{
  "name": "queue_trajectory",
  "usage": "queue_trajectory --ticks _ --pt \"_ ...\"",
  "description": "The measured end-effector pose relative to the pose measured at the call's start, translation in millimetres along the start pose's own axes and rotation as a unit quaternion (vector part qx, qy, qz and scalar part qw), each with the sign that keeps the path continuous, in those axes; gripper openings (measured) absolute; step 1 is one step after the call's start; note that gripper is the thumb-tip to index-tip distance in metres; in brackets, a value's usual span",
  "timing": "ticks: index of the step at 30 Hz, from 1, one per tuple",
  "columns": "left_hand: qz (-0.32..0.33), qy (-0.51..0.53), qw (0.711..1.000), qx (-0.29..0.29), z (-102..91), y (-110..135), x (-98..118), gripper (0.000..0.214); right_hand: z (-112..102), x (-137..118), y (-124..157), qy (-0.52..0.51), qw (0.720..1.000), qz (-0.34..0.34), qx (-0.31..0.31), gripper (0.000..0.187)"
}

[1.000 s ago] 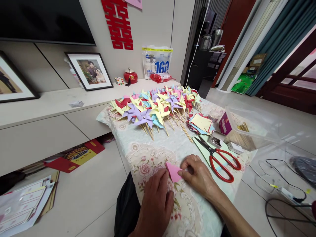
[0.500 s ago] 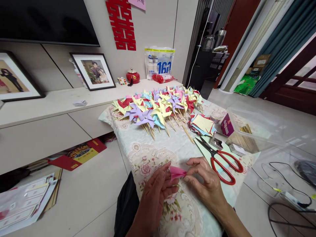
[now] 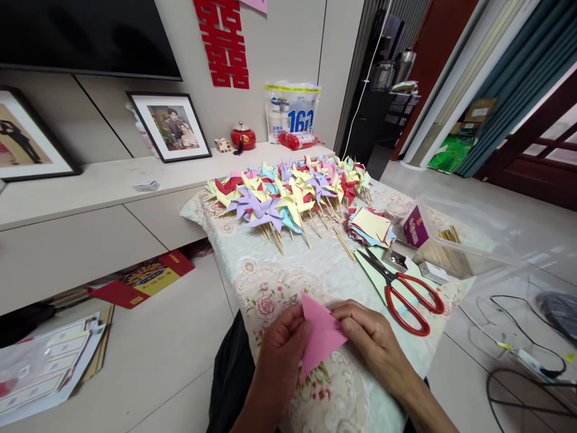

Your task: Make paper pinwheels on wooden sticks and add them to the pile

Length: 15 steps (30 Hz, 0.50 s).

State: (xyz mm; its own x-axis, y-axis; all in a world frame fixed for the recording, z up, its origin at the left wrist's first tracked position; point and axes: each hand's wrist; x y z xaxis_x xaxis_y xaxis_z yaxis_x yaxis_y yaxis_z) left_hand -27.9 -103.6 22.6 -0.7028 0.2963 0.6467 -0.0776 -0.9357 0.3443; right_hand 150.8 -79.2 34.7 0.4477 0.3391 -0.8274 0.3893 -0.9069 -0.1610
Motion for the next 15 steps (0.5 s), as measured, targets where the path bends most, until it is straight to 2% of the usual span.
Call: queue_trajectory --ticks 4,10,15 --pt "0.001 -0.037 0.999 0.002 -0.4 2.6 4.1 0.027 -2.0 -3.4 -1.6 -0.067 0.996 0.055 -0.035 0.030" --pt "0.027 -0.080 0.996 0.020 1.4 3.6 4.8 0.026 -3.3 -5.5 -3.5 -0.074 0.996 0.015 -0.038 0.035" --pt "0.043 -0.098 0.994 0.007 0.1 2.4 0.5 0.025 -3.8 -3.8 -4.2 -0.077 0.996 0.029 -0.037 0.044"
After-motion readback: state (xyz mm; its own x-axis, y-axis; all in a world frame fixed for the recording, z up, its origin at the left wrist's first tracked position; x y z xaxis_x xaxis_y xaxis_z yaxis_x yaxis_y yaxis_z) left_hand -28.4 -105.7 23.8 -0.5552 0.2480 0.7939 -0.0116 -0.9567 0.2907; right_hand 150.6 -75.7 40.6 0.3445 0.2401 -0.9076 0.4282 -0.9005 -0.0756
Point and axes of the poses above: each hand's wrist, its own y-axis away from the middle knuckle, its own z-axis out of the palm, x = y × z, and after that the axes turned 12 degrees about y, right-handed
